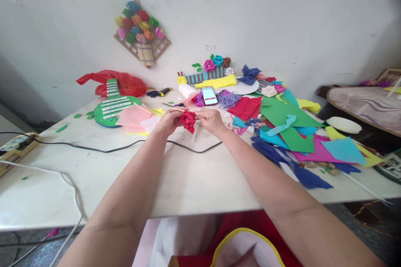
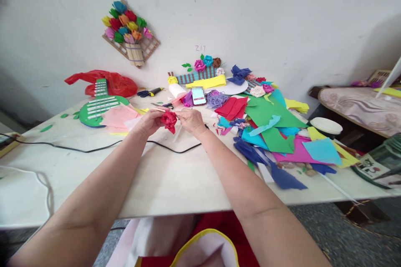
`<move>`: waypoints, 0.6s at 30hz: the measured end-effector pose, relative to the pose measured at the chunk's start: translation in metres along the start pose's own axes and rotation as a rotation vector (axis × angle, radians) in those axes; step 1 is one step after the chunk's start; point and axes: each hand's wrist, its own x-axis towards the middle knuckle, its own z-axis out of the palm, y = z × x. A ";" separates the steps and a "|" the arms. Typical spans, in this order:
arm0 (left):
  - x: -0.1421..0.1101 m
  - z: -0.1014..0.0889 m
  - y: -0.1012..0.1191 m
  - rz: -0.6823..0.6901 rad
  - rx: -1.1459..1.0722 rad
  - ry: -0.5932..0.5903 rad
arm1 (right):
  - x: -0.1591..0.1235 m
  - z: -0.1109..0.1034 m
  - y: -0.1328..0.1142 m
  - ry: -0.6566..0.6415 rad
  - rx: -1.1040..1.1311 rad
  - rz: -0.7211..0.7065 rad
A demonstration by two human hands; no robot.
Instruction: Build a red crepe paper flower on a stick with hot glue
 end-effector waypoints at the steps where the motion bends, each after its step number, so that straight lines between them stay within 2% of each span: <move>1: 0.000 -0.001 0.000 -0.003 -0.002 -0.007 | 0.000 0.000 0.000 0.003 0.026 0.001; 8: -0.001 -0.006 0.002 0.002 -0.011 -0.017 | 0.001 0.002 0.001 0.027 0.201 0.031; 18: 0.001 -0.003 0.001 -0.053 -0.033 0.082 | 0.001 0.005 0.002 0.018 0.187 0.043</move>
